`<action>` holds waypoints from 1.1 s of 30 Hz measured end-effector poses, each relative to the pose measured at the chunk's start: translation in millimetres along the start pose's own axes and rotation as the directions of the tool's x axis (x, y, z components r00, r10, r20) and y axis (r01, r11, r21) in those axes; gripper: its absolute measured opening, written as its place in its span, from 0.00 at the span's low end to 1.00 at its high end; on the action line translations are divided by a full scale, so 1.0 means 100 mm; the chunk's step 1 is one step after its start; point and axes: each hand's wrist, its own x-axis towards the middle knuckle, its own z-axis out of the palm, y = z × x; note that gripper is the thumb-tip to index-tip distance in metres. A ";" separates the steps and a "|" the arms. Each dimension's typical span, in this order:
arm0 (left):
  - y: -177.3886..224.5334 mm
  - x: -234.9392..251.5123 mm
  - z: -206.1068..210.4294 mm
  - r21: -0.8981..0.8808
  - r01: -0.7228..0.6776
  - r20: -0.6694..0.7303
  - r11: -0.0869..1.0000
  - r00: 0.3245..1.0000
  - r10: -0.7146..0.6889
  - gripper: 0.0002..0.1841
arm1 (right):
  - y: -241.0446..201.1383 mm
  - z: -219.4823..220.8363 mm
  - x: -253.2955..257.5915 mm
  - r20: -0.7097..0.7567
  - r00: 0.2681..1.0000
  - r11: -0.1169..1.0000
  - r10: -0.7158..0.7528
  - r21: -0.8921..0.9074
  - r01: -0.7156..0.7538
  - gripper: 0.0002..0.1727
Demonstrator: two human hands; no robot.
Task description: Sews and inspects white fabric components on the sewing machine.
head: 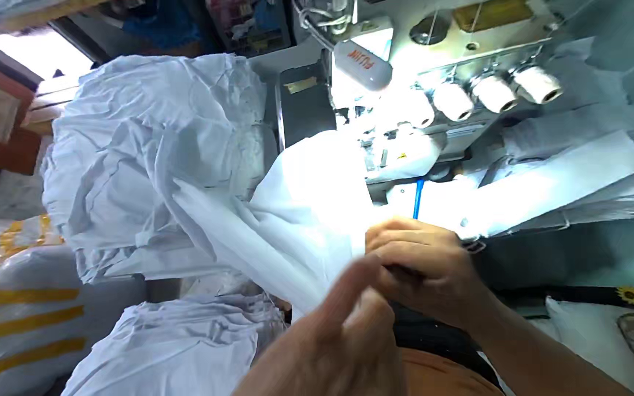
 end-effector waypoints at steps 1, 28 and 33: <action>0.00 0.02 0.12 -0.098 -0.085 0.011 0.992 0.996 0.086 0.17 | 0.07 0.06 -0.03 -0.047 0.999 0.991 0.027 -0.130 -0.033 0.11; -0.03 0.16 0.52 -0.453 -0.122 0.004 0.883 0.990 0.138 0.15 | 0.37 0.11 0.26 0.102 0.637 0.451 0.764 0.622 -0.640 0.09; 0.06 0.24 0.63 -0.442 -0.086 0.056 0.893 0.991 0.123 0.13 | 0.39 0.11 0.25 0.107 0.574 0.374 0.812 0.660 -0.652 0.09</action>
